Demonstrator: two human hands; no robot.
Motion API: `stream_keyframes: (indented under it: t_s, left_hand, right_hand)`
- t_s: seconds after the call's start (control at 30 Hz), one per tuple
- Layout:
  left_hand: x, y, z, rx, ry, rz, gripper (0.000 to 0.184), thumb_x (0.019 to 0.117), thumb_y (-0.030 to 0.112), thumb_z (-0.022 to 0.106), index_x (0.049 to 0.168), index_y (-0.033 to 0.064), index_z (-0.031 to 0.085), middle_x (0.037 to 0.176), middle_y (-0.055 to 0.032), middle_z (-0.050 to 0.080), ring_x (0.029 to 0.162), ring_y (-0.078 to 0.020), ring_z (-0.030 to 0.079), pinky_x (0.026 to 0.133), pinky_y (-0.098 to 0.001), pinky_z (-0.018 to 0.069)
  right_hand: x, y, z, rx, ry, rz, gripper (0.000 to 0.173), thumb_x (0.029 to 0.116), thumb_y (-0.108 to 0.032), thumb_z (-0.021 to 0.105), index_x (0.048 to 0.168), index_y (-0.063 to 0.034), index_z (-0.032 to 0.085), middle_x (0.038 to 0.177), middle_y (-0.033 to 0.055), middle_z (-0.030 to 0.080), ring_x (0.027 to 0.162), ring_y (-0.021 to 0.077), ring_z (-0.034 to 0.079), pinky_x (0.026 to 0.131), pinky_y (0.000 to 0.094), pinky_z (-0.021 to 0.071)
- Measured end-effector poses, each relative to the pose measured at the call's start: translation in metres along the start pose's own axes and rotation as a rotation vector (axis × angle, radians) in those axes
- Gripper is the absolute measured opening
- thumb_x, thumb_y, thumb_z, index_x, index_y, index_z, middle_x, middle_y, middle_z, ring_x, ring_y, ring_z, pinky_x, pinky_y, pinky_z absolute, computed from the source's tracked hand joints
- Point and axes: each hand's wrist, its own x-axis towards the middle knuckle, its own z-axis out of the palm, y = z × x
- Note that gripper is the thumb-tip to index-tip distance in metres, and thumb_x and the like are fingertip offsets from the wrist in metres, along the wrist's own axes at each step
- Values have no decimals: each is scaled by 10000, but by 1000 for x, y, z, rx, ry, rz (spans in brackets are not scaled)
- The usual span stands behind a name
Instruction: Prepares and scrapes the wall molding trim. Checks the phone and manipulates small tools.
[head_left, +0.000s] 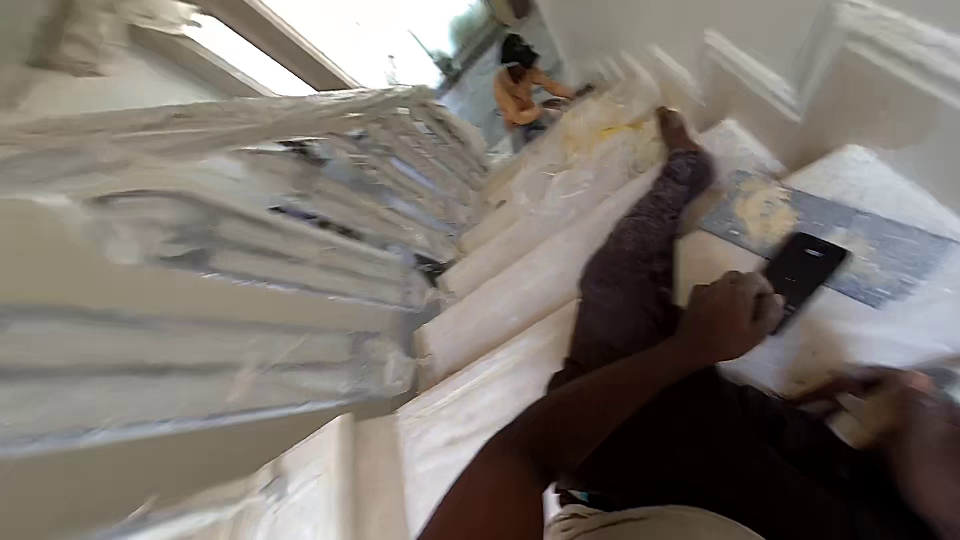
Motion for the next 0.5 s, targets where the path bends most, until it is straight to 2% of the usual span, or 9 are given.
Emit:
stream_keyframes:
  t_s: [0.07, 0.13, 0.23, 0.27, 0.37, 0.43, 0.5]
  left_hand:
    - [-16, 22, 18, -192, -86, 85, 298, 1039, 242, 586, 1157, -10, 690, 1118, -151, 702, 1023, -258, 687, 904, -483, 570]
    - [-34, 42, 37, -331, -252, 50, 356, 1047, 294, 583, 1226, -9, 634, 1091, -150, 680, 985, -243, 678, 881, -463, 580]
    - [-47, 51, 55, -350, -485, 44, 472, 1043, 362, 608, 1358, 14, 557, 1129, -163, 683, 1016, -258, 693, 899, -495, 584]
    - [-45, 50, 58, -336, -531, 62, 474, 1038, 357, 616, 1358, 13, 552, 1103, -164, 692, 1005, -264, 701, 883, -500, 587]
    - [-36, 47, 57, -326, -584, 102, 348, 1036, 284, 618, 1235, -2, 604, 978, -148, 684, 895, -257, 694, 803, -478, 583]
    - [-29, 46, 53, -295, -636, 108, 344, 1064, 300, 578, 1219, -7, 598, 950, -146, 670, 868, -257, 683, 803, -467, 578]
    - [-21, 45, 51, -237, -734, 96, 372, 1093, 341, 511, 1218, -5, 566, 943, -150, 644, 852, -273, 666, 796, -476, 569]
  right_hand:
    - [-1, 10, -8, 8, -5, 10, 534, 1113, -392, 305, 1224, 0, 650, 1101, 15, 712, 1011, 20, 667, 932, 289, 574]
    - [3, 12, -11, 51, -20, 9, 531, 1122, -422, 297, 1265, -66, 663, 1165, -2, 724, 1063, 58, 682, 964, 323, 581]
    - [7, 9, -13, 118, -117, 49, 548, 1129, -428, 256, 1349, -106, 641, 1318, -12, 685, 1191, 85, 643, 1046, 336, 531]
    - [8, 9, -13, 130, -146, 64, 567, 1125, -467, 255, 1358, -125, 643, 1338, -23, 679, 1202, 83, 640, 1049, 332, 529]
    - [13, 12, -11, 174, -201, 75, 561, 1117, -487, 299, 1353, -129, 661, 1338, -23, 683, 1219, 94, 638, 1056, 325, 529]
    - [21, 19, -9, 226, -158, 87, 549, 1121, -442, 289, 1297, -101, 682, 1281, 3, 708, 1181, 109, 654, 1027, 325, 540]
    - [30, 23, -14, 311, -57, 147, 560, 1124, -383, 231, 1271, -70, 672, 1224, 37, 715, 1106, 142, 674, 972, 364, 561]
